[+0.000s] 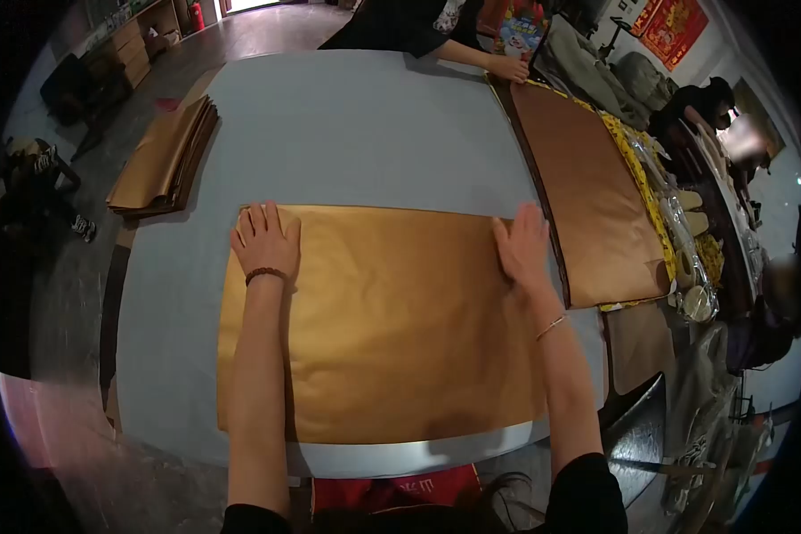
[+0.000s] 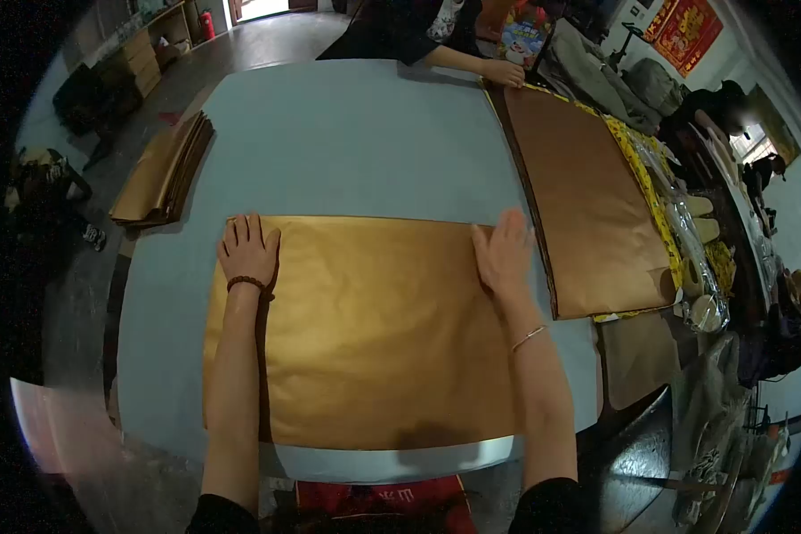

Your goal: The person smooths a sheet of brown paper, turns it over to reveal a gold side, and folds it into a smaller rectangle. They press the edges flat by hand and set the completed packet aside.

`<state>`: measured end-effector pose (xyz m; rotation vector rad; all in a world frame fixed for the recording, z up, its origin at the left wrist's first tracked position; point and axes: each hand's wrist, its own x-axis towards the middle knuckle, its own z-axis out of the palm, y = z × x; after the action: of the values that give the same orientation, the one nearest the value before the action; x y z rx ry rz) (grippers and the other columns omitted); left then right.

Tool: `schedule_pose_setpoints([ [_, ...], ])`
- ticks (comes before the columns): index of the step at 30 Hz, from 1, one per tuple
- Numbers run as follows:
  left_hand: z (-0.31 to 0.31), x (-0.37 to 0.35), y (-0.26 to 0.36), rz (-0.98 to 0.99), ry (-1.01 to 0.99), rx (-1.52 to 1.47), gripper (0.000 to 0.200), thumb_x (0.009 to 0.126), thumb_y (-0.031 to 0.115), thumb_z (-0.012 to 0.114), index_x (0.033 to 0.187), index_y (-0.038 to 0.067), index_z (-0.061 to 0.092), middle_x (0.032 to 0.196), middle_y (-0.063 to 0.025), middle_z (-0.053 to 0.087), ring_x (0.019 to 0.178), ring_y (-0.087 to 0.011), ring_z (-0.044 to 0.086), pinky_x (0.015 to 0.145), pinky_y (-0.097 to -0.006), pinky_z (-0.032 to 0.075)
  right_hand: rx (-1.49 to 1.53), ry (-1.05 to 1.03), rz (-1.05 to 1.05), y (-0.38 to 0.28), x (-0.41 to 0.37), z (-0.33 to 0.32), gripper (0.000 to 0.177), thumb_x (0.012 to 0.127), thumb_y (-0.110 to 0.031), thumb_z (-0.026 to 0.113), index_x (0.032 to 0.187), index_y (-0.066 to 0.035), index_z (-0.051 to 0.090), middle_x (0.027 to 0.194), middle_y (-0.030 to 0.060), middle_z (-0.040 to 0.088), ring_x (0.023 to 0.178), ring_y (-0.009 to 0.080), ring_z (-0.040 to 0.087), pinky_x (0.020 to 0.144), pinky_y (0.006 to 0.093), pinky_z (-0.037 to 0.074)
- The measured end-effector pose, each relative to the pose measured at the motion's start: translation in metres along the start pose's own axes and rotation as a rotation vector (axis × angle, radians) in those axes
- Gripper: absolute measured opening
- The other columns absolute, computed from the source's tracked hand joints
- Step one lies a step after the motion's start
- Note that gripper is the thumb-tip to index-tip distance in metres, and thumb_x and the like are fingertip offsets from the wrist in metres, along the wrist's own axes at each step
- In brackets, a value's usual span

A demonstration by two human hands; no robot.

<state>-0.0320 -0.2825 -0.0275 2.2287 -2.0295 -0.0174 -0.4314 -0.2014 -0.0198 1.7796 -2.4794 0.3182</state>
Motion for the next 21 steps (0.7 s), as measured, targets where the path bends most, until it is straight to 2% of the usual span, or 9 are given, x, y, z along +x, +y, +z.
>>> schedule_pose_setpoints([
  [5,-0.004,-0.004,0.004,0.009,-0.009,0.014,0.064,0.098,0.052,0.03,0.149,0.013,0.03,0.156,-0.0107,0.024,0.145,-0.0285,0.017,0.117,-0.0493,0.011,0.066,-0.058,-0.553,-0.138,-0.034,-0.002,0.069,0.098,-0.055,0.032,0.147,-0.007,0.03,0.156,0.0129,0.023,0.145,0.0278,0.018,0.118,0.0498,0.007],
  [6,-0.004,-0.002,0.003,0.004,-0.01,0.001,0.065,0.098,0.052,0.029,0.149,0.013,0.03,0.156,-0.0109,0.024,0.145,-0.0284,0.017,0.117,-0.0495,0.011,0.074,-0.054,-0.546,-0.153,-0.034,0.003,0.069,0.098,-0.055,0.032,0.147,-0.007,0.03,0.156,0.0129,0.023,0.145,0.0278,0.018,0.118,0.0498,0.007],
  [8,-0.003,-0.002,0.002,0.004,-0.018,0.016,0.065,0.097,0.052,0.029,0.15,0.013,0.029,0.156,-0.0107,0.024,0.145,-0.0286,0.017,0.117,-0.0495,0.01,0.17,-0.175,-0.762,-0.173,-0.033,0.015,0.066,0.097,-0.056,0.032,0.146,-0.012,0.034,0.156,0.0109,0.025,0.145,0.0279,0.018,0.118,0.0489,0.008],
  [10,-0.009,-0.004,0.004,-0.006,-0.022,0.023,0.065,0.098,0.052,0.03,0.15,0.013,0.028,0.156,-0.0103,0.024,0.144,-0.0285,0.017,0.117,-0.0492,0.01,0.219,-0.15,-0.753,-0.159,-0.025,0.024,0.062,0.098,-0.055,0.034,0.145,-0.014,0.038,0.154,0.0113,0.028,0.144,0.0283,0.022,0.117,0.0484,0.013],
  [12,-0.008,-0.003,0.003,-0.001,-0.018,0.007,0.064,0.097,0.052,0.031,0.149,0.013,0.029,0.156,-0.0099,0.024,0.144,-0.0281,0.017,0.117,-0.0485,0.01,-0.006,-0.012,-0.742,-0.115,-0.013,0.022,0.061,0.098,-0.052,0.035,0.145,-0.012,0.038,0.153,0.0109,0.03,0.142,0.0289,0.025,0.116,0.0465,0.017],
  [14,-0.006,-0.004,0.003,0.012,0.016,-0.024,0.063,0.097,0.051,0.032,0.148,0.013,0.03,0.155,-0.0096,0.024,0.144,-0.028,0.016,0.117,-0.0484,0.011,0.112,-0.131,-0.539,-0.063,-0.001,0.004,0.062,0.098,-0.05,0.036,0.145,-0.009,0.037,0.152,0.0122,0.032,0.14,0.0302,0.028,0.116,0.0451,0.02],
  [18,-0.001,-0.003,0.001,0.023,0.043,-0.036,0.063,0.097,0.05,0.033,0.147,0.012,0.032,0.155,-0.0107,0.026,0.144,-0.0286,0.018,0.116,-0.0501,0.01,0.121,-0.141,-0.203,0.035,-0.002,-0.001,0.07,0.099,-0.052,0.032,0.147,-0.002,0.029,0.155,0.0175,0.022,0.145,0.0305,0.017,0.118,0.0438,0.012],
  [19,-0.004,-0.005,0.003,0.007,0.042,-0.045,0.063,0.097,0.05,0.032,0.147,0.012,0.032,0.154,-0.0111,0.027,0.144,-0.0289,0.019,0.116,-0.0506,0.01,0.122,-0.143,-0.215,0.035,-0.003,-0.003,0.07,0.099,-0.052,0.032,0.147,-0.002,0.029,0.155,0.0175,0.022,0.145,0.0305,0.017,0.118,0.0438,0.012],
  [21,0.001,-0.003,0.0,0.033,0.061,-0.002,0.063,0.097,0.05,0.03,0.148,0.013,0.031,0.155,-0.0105,0.026,0.144,-0.0288,0.018,0.115,-0.0507,0.011,-0.072,-0.182,0.051,0.032,-0.003,-0.007,0.074,0.098,-0.055,0.031,0.149,-0.001,0.024,0.157,0.0176,0.018,0.146,0.032,0.012,0.118,0.0444,0.008],
])
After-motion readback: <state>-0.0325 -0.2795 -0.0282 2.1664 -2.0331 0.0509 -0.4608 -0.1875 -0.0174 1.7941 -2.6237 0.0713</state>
